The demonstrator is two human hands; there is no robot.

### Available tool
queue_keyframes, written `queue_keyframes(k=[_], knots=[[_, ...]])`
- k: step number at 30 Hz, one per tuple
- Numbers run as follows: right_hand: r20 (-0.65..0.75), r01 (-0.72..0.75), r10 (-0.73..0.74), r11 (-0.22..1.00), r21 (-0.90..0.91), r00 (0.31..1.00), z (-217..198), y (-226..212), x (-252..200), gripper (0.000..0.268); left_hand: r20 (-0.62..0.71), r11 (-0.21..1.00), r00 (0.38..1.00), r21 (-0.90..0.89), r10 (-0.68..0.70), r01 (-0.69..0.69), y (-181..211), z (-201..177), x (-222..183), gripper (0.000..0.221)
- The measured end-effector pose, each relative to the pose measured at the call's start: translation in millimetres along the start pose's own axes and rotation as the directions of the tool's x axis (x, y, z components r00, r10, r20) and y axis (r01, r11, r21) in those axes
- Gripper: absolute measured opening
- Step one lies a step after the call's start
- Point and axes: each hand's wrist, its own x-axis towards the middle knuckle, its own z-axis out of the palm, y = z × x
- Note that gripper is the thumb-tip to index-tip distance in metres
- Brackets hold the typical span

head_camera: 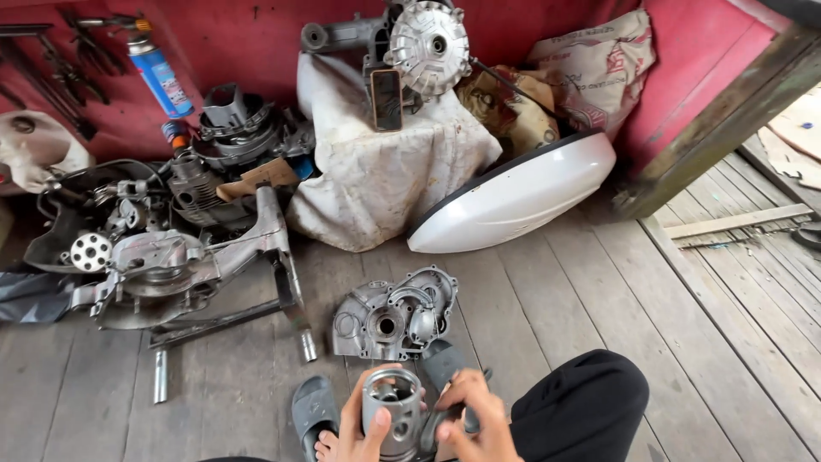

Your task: The person is inspecting and cleaning a motorcycle piston and its housing using a small hand tool.

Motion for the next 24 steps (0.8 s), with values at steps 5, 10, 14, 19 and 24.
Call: queue_keyframes(k=[5, 10, 14, 19, 24], knots=[[0.082, -0.159, 0.157, 0.987, 0.024, 0.984, -5, 8, -16, 0.031, -0.074, 0.979, 0.997, 0.201, -0.003, 0.018, -10, 4, 8, 0.062], [-0.042, -0.195, 0.194, 0.981, -0.024, 0.98, -17, -8, 4, 0.025, 0.012, 0.989, 0.998, 0.133, -0.063, 0.061, -17, 10, 6, 0.074], [0.091, -0.118, 0.124, 0.991, -0.063, 0.988, -6, 22, -17, 0.031, -0.031, 0.98, 0.999, 0.2, 0.007, -0.001, -31, -4, 2, 0.066], [0.006, -0.103, 0.103, 0.995, -0.002, 0.995, -7, 13, 2, 0.037, 0.005, 0.971, 1.0, 0.241, 0.006, -0.007, -33, 0, -3, 0.062], [0.035, -0.058, 0.059, 0.998, -0.036, 0.998, 0, 24, -1, 0.033, 0.025, 0.956, 0.996, 0.28, 0.085, -0.088, -30, -17, 5, 0.071]])
